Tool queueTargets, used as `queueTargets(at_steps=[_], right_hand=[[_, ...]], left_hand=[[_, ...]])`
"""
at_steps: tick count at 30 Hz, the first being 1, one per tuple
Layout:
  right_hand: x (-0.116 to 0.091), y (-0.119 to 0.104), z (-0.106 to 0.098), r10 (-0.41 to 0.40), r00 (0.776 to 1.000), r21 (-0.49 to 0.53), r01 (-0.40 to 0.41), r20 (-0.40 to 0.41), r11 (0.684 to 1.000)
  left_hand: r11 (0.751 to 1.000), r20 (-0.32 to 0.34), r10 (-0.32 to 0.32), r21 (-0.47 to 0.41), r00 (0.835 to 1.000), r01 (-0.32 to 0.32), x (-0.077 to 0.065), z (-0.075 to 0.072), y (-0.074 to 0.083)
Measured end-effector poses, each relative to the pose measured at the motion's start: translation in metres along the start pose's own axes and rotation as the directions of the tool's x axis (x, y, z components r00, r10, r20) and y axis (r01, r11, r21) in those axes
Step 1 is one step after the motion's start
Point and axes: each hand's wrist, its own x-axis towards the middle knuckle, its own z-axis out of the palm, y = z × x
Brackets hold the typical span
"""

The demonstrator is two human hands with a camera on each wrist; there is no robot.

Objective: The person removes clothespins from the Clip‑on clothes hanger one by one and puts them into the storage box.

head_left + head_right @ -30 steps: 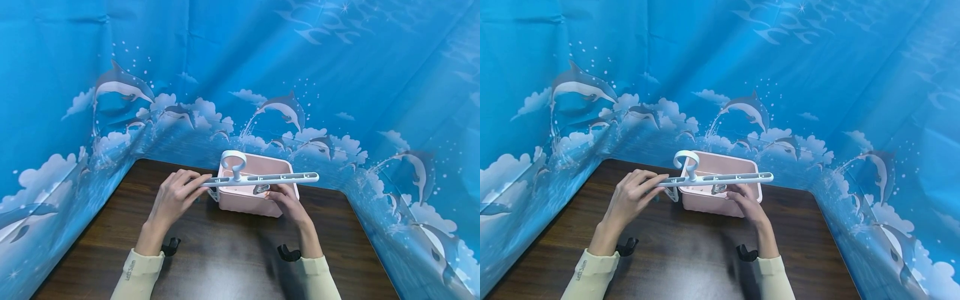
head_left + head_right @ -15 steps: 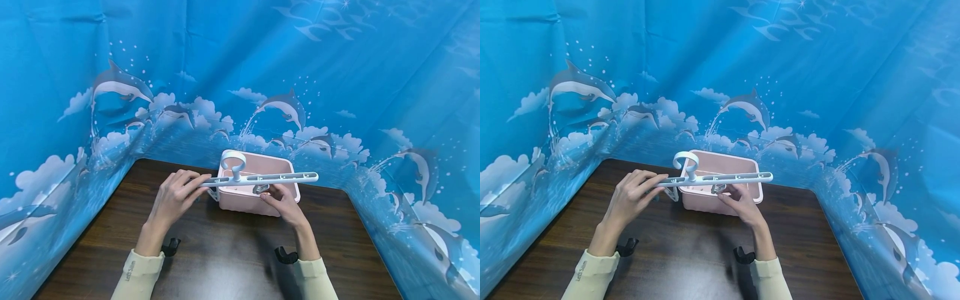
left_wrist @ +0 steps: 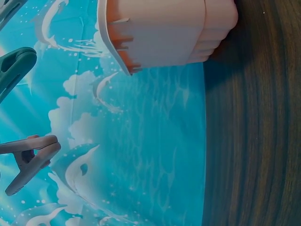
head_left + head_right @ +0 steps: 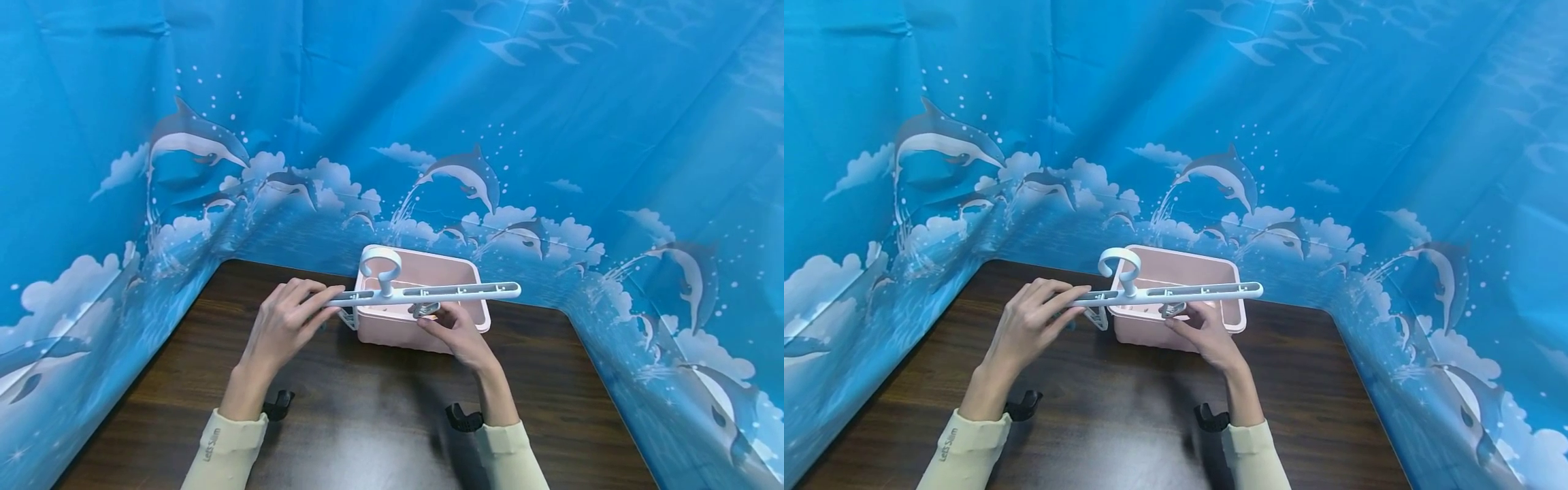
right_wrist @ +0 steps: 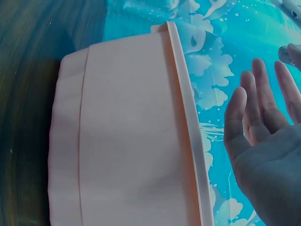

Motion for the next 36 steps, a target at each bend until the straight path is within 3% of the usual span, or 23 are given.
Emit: queueTargets(at_steps=[8,21,31,36], right_hand=[[0.0028,0.0026,0.0023,-0.073,0.997,0.057,0.071,0.033,0.996],[0.0003,0.0031,0.0055,-0.135,0.991,0.098,0.133,0.014,0.986],[-0.0048,-0.0025,0.0050,-0.032,0.998,0.096,0.038,-0.061,0.995],[-0.0060,-0.0051,0.0034,-0.033,0.996,0.095,0.041,-0.079,0.995]], left_hand=[[1.000,0.000,-0.001,0.002,1.000,0.001,0.0013,0.0006,0.0007],[1.000,0.013,-0.013,0.005,1.000,0.013,0.0006,0.0022,0.0020],[1.000,-0.001,-0.009,-0.008,1.000,0.009,-0.0002,0.0030,0.0010],[1.000,0.002,-0.019,-0.009,1.000,0.019,-0.0009,0.0033,0.0009]])
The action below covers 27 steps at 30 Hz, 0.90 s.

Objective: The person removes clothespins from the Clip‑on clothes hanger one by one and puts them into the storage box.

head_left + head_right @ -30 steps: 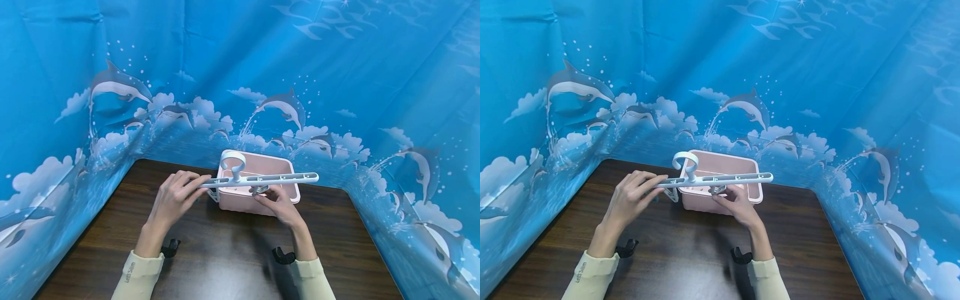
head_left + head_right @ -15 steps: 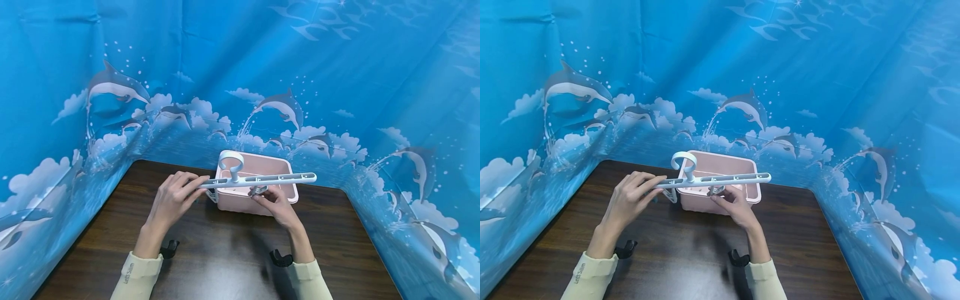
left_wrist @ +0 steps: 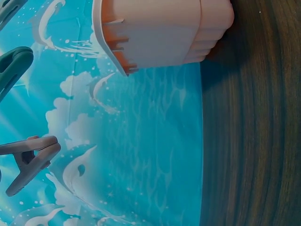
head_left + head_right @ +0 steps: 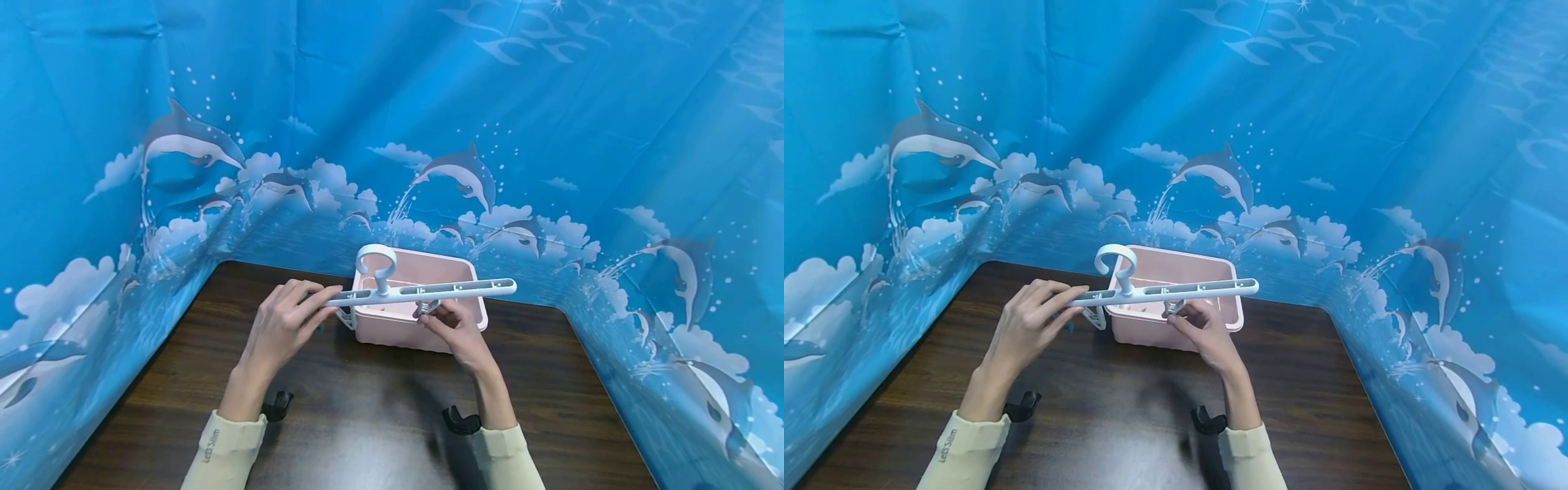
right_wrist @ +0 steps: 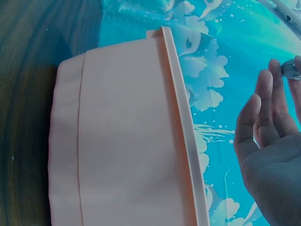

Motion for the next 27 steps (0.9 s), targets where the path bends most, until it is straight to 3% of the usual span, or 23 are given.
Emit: queueTargets(at_steps=[19,27], right_hand=[[-0.0015,-0.0003,-0.0079,-0.037,0.998,-0.007,0.036,-0.046,0.999],[-0.0025,0.0035,-0.0040,-0.044,0.999,0.102,0.044,-0.002,0.994]], left_hand=[[1.000,-0.018,0.004,-0.001,1.000,-0.004,0.0003,0.0003,-0.0005],[1.000,-0.011,-0.007,-0.026,1.000,0.007,-0.0006,-0.0007,-0.0006]])
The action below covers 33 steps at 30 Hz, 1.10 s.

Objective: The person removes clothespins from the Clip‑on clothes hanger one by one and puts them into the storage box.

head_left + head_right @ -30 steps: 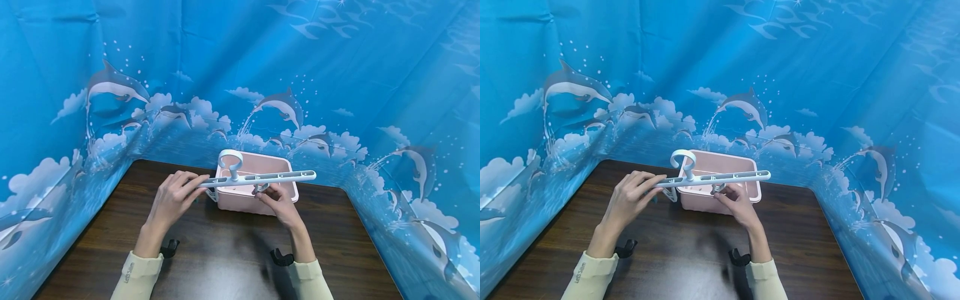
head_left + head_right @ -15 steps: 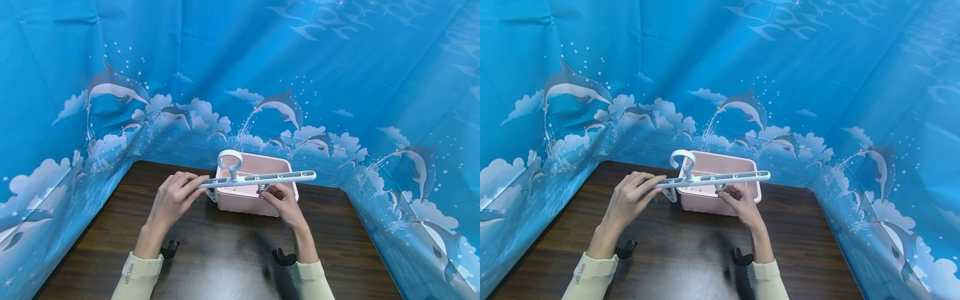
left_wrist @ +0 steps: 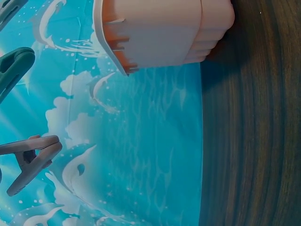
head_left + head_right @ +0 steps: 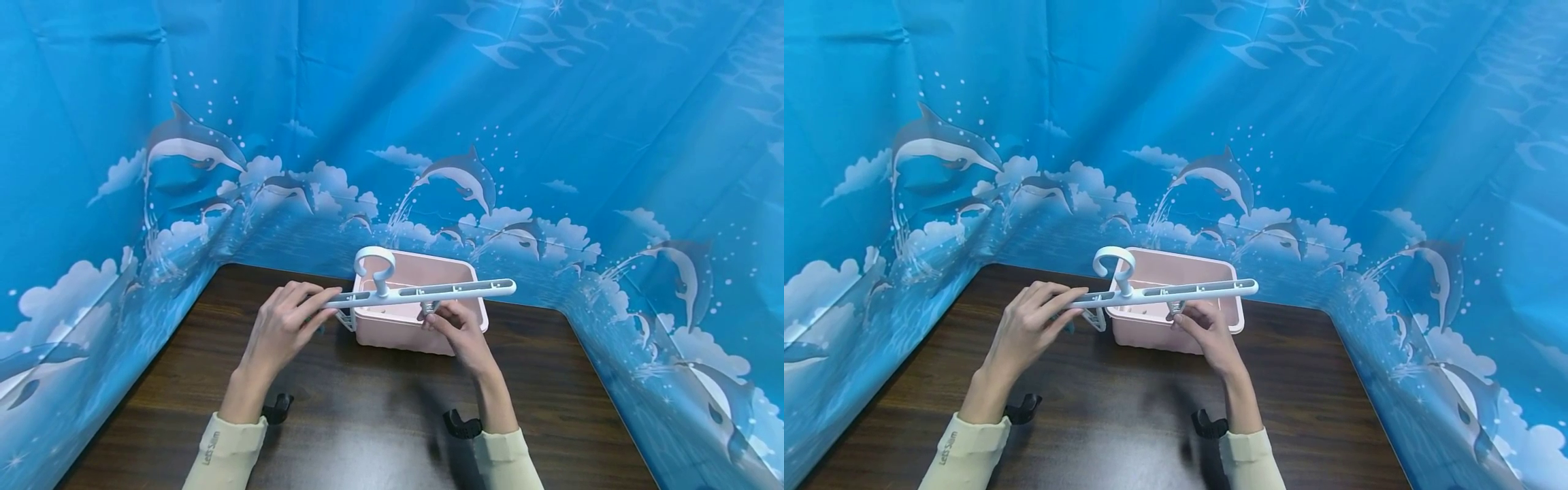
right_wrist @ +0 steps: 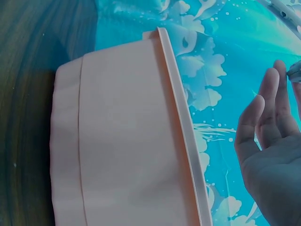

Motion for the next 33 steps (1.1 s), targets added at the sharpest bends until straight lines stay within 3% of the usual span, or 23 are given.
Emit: queueTargets(at_steps=[5,12,33], right_hand=[[0.001,0.001,0.004,0.007,1.000,0.074,-0.007,0.000,0.997],[0.002,0.005,0.013,-0.024,1.000,0.092,0.023,0.015,0.995],[0.004,0.002,0.023,-0.039,0.998,0.198,0.046,-0.040,0.979]], left_hand=[[1.000,-0.002,-0.003,-0.010,1.000,0.002,0.000,0.000,0.000],[1.000,0.001,0.003,-0.008,1.000,-0.003,-0.001,-0.001,0.000],[1.000,-0.004,0.008,0.004,1.000,-0.008,0.000,-0.002,-0.001]])
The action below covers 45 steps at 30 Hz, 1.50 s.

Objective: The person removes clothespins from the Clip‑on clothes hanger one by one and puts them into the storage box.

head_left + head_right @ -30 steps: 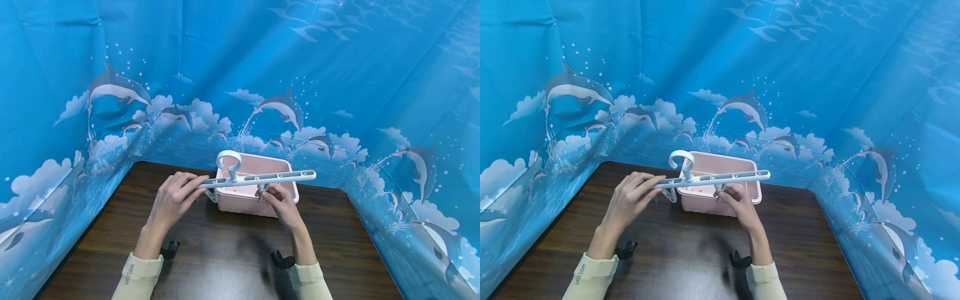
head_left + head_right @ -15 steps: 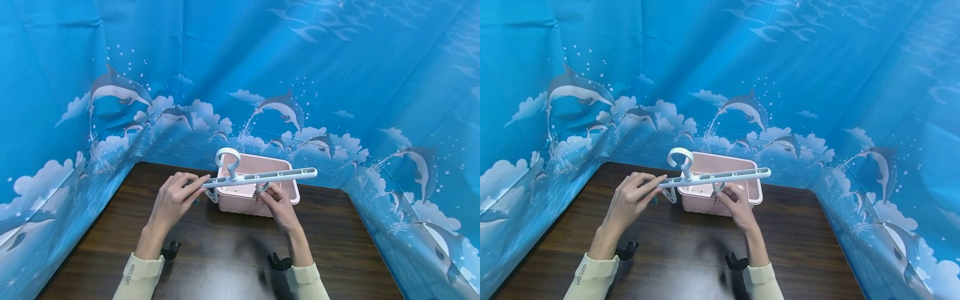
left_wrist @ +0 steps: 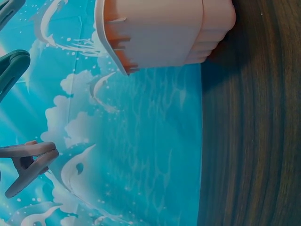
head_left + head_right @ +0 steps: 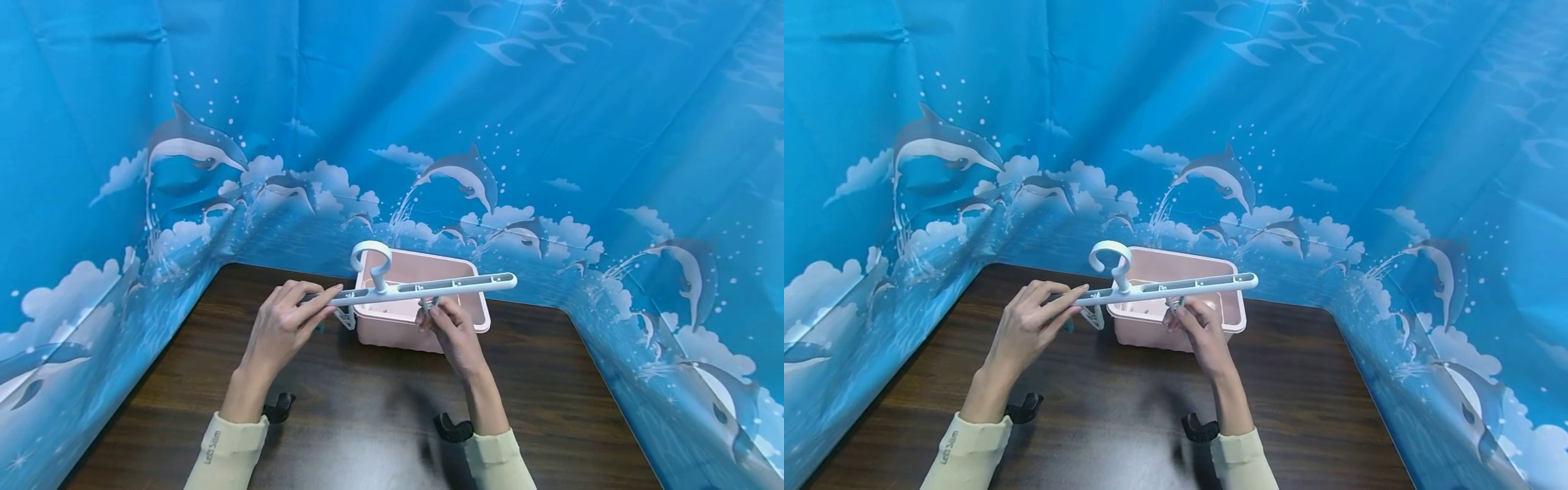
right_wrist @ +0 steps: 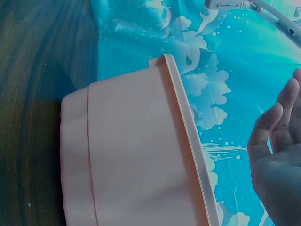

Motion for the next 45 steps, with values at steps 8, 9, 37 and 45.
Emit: queueTargets(at_steps=[8,9,37,45], right_hand=[[0.000,-0.003,0.001,-0.014,0.999,-0.023,0.013,-0.038,1.000],[0.000,-0.004,0.000,-0.014,0.999,-0.020,0.013,-0.042,1.000],[-0.001,-0.020,-0.021,-0.103,0.994,0.022,0.103,0.021,0.994],[-0.001,-0.023,-0.025,-0.091,0.996,0.040,0.090,0.012,0.995]], left_hand=[[1.000,-0.010,0.006,0.012,1.000,-0.006,0.000,0.001,0.000],[1.000,-0.011,0.008,0.014,1.000,-0.008,0.000,0.001,0.000],[0.998,-0.056,0.063,0.008,0.996,-0.063,0.002,0.008,0.005],[0.997,-0.062,0.071,0.012,0.996,-0.070,0.002,0.012,0.008]])
